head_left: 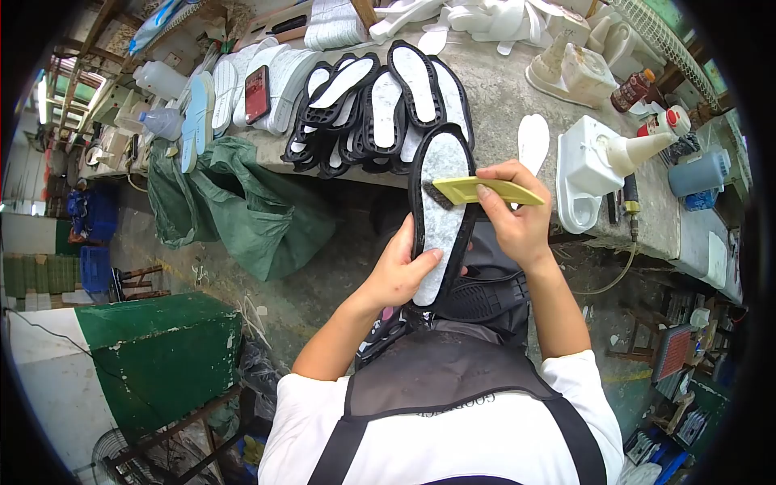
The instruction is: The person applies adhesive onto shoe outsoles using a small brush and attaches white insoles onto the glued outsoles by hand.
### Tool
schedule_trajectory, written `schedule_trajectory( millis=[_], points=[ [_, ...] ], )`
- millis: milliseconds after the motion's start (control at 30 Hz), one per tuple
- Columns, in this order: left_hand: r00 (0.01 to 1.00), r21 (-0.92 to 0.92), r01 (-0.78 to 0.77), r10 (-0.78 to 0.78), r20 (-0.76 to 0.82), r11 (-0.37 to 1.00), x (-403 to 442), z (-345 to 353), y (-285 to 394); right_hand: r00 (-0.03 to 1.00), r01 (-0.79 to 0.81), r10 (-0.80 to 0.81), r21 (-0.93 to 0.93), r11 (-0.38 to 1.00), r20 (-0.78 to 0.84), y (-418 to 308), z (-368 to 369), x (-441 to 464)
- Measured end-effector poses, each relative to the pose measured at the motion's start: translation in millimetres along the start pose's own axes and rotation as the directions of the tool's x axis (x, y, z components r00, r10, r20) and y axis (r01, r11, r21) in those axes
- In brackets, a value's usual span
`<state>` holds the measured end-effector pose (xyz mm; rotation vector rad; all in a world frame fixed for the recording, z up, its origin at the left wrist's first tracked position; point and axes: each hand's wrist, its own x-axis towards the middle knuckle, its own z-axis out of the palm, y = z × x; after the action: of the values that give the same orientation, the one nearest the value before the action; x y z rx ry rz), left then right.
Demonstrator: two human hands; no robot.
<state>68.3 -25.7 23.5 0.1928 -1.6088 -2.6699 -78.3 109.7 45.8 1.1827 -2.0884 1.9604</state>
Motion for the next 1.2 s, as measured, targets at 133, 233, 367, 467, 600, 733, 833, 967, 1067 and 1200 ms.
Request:
schedule_trajectory(
  millis=[133, 233, 367, 467, 600, 733, 833, 967, 1067, 1200],
  points=[
    [0.998, 0.031, 0.003, -0.001, -0.068, 1.000, 3, -4, 1, 0.998, 0.062, -0.062, -0.091, 0.994, -0.001, -1, 11, -3],
    [0.996, 0.057, 0.028, -0.023, -0.087, 0.998, -1, -8, -5, 0.996, -0.087, 0.086, -0.032, 0.996, -0.031, 9, 14, -6],
    [0.997, 0.066, 0.050, -0.046, -0.063, 0.997, -1, -14, -12, 0.934, -0.350, 0.356, 0.124, 0.928, -0.026, 11, 17, -7],
    [0.998, 0.051, 0.055, -0.054, -0.033, 0.997, 1, -17, -12, 0.925, -0.369, 0.378, 0.174, 0.913, -0.022, 13, 19, -1],
    [0.998, 0.060, 0.064, -0.063, -0.015, 0.996, 5, -21, -8, 0.908, -0.405, 0.418, 0.221, 0.887, -0.016, 16, 21, 6],
    [0.998, 0.066, 0.066, -0.065, -0.018, 0.996, 6, -23, -9, 0.902, -0.414, 0.432, 0.247, 0.876, -0.020, 21, 22, 9],
    [0.998, 0.034, 0.064, -0.063, -0.032, 0.997, 8, -20, -3, 0.905, -0.403, 0.424, 0.248, 0.881, -0.036, 21, 22, 12],
    [0.997, 0.027, 0.069, -0.068, -0.039, 0.997, 11, -21, 0, 0.919, -0.365, 0.387, 0.213, 0.906, -0.074, 20, 23, 20],
    [0.996, 0.003, 0.066, -0.066, -0.056, 0.998, 12, -24, -3, 0.943, -0.332, 0.333, 0.059, 0.942, -0.004, 29, 21, 26],
    [0.984, -0.070, 0.168, -0.171, -0.049, 0.983, 7, -34, 0, 0.991, -0.133, 0.133, -0.023, 0.991, -0.010, 34, 24, 38]
  ],
)
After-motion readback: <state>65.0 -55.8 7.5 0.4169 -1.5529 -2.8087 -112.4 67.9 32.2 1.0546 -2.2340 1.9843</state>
